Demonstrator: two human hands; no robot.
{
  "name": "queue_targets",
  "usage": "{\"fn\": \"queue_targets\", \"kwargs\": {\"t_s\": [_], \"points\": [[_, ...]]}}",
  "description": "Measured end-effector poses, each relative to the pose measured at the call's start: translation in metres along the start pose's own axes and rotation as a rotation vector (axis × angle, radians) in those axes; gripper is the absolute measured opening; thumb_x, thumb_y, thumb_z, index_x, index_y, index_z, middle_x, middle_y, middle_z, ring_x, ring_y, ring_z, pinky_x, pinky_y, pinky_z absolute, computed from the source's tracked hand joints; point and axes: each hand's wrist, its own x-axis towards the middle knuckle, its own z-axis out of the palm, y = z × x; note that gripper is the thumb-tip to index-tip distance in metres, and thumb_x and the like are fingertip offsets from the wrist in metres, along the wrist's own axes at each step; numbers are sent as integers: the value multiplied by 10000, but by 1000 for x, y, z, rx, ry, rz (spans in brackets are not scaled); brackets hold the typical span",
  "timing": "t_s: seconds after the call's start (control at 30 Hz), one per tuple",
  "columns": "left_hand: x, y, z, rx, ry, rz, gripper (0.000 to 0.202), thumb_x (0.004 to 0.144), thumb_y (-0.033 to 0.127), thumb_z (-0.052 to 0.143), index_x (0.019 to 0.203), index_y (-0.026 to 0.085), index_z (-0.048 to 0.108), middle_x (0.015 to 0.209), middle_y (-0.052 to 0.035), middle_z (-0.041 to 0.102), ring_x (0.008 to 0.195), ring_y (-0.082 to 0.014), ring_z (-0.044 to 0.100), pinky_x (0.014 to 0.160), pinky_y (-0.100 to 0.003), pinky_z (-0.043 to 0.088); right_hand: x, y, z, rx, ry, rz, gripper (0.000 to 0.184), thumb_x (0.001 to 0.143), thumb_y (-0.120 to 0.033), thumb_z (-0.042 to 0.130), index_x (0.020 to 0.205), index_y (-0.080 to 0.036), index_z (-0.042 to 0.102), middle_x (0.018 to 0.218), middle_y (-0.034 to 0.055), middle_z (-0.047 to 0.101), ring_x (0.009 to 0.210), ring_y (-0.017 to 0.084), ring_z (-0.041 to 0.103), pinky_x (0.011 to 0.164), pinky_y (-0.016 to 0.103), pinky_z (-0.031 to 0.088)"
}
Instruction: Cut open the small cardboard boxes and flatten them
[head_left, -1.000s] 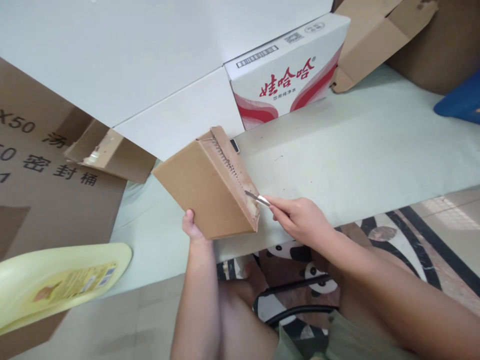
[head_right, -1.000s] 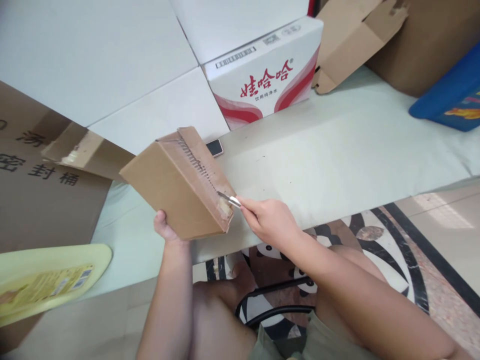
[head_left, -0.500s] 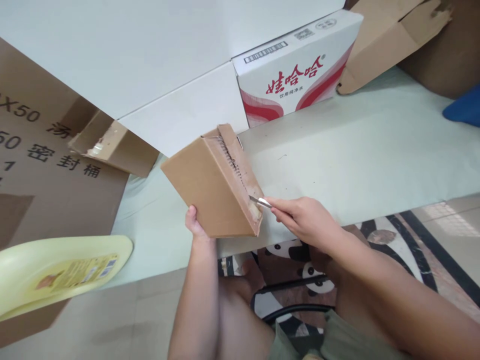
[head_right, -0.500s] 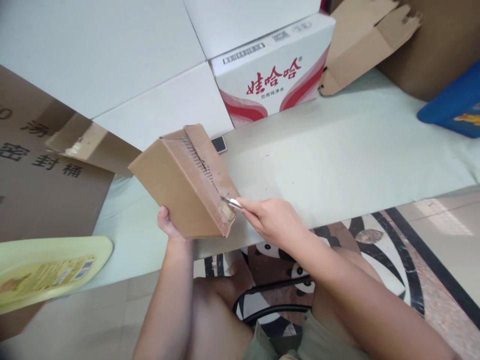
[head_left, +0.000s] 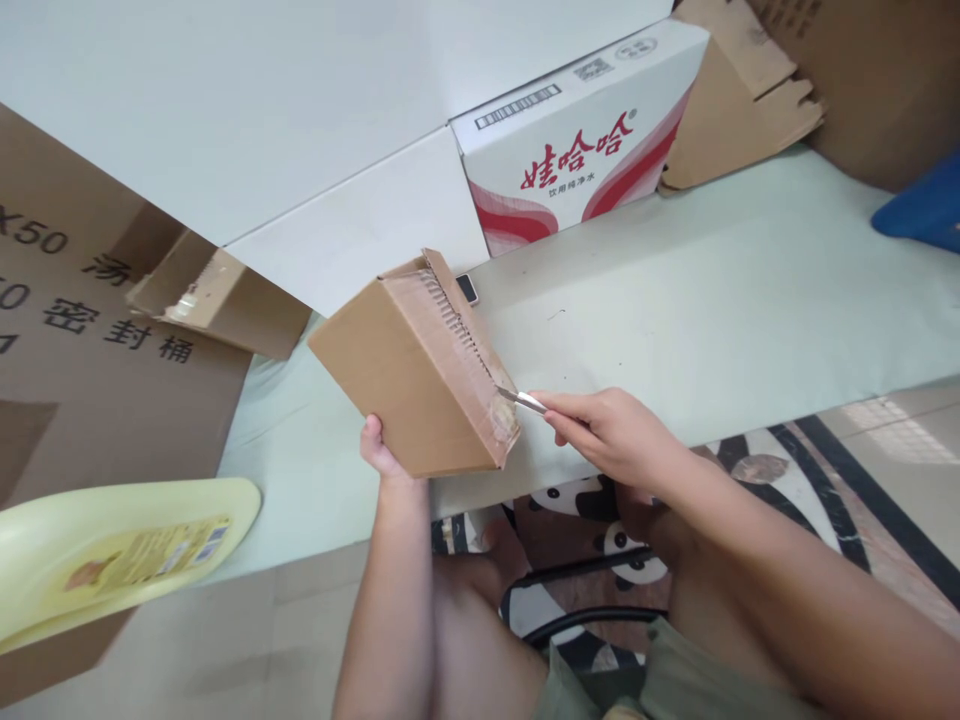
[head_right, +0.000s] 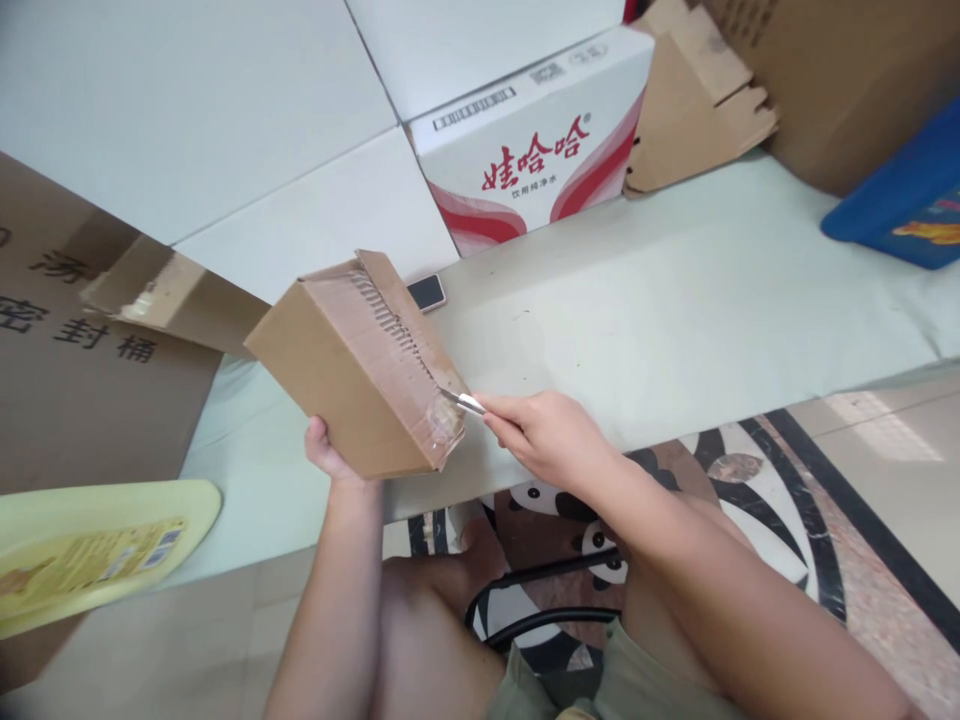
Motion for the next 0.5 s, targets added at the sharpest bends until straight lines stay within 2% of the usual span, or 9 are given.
{"fn": "queue_targets", "kwargs": {"t_s": [0.17, 0.3, 0.5], "points": [[-1, -1, 5, 0, 7, 47, 499, 679, 540, 750, 1090, 258, 730, 1036, -26, 757, 986, -257, 693, 856, -369, 562, 0, -1, 1, -116, 4, 3, 428, 988, -371, 423, 1348, -342, 652, 683, 2, 719, 568, 158, 606, 560, 247, 361], [-3, 3, 12, -30, -4, 69, 492, 720, 575, 702, 1091, 253, 728, 1094, -34, 750, 1059, -274, 678, 911, -396, 558, -2, -2, 5, -195, -13, -51, 412, 996, -370, 416, 1316, -340, 674, 722, 17, 740, 599, 176, 632, 560, 254, 343], [-4, 8, 11, -22, -17, 55, 542, 738, 603, 687, 1147, 248, 698, 1085, -37, 747, 1153, -295, 642, 1000, -413, 514, -3, -1, 9, -38, -62, -93, 400, 982, -317, 439, 1296, -308, 687, 738, 6, 753, 607, 153, 645, 590, 243, 383]]}}
